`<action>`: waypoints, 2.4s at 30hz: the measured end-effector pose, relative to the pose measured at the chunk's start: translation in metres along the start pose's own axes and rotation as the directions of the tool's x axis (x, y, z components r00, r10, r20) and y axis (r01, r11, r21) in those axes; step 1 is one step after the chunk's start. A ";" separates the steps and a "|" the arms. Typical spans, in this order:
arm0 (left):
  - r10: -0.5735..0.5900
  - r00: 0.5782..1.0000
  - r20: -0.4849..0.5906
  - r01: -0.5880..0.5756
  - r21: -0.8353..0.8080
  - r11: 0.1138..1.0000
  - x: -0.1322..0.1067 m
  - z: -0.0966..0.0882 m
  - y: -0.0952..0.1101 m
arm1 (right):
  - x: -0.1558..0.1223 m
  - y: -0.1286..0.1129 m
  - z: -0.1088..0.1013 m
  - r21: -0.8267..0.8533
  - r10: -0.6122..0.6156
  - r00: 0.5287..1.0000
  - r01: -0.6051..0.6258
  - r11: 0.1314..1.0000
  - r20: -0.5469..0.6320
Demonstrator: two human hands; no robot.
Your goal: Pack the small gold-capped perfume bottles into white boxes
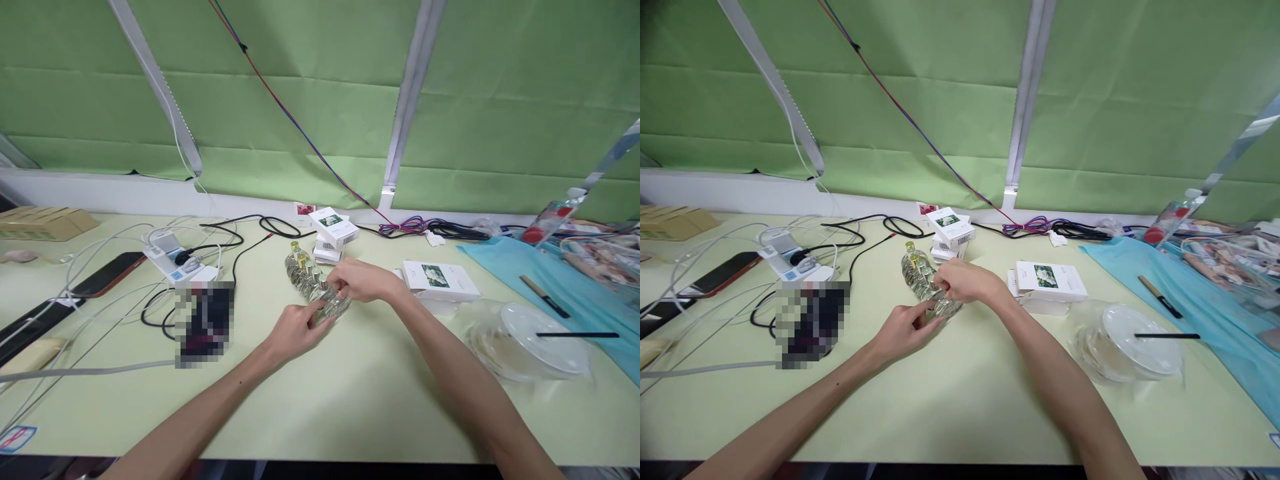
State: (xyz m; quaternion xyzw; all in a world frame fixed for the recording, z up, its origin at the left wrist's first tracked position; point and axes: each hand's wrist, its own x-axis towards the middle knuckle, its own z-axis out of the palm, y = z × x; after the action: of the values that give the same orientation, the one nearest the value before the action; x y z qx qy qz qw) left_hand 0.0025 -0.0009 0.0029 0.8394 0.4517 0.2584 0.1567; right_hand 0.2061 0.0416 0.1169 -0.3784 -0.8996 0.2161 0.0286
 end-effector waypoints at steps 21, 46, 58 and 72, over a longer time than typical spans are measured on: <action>0.023 1.000 -0.022 -0.023 0.011 1.000 0.001 0.003 -0.005 | 0.000 -0.004 0.003 -0.062 0.084 0.996 -0.084 0.995 -0.018; 0.022 0.999 -0.022 -0.022 0.005 1.000 0.000 0.005 -0.006 | 0.003 0.008 0.001 0.070 -0.027 1.000 0.027 0.997 0.003; 0.016 1.000 -0.002 -0.016 0.001 1.000 0.000 0.001 -0.002 | -0.001 -0.008 0.002 -0.081 0.117 0.993 -0.117 0.990 -0.003; 0.013 1.000 -0.012 -0.013 0.005 1.000 0.000 0.002 -0.003 | 0.000 -0.002 0.001 0.007 0.070 0.998 -0.070 0.998 0.001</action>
State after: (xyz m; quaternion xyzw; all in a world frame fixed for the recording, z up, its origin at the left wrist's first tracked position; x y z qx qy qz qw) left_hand 0.0021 0.0008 -0.0001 0.8410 0.4480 0.2635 0.1502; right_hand 0.2046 0.0405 0.1167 -0.4096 -0.8851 0.2201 0.0221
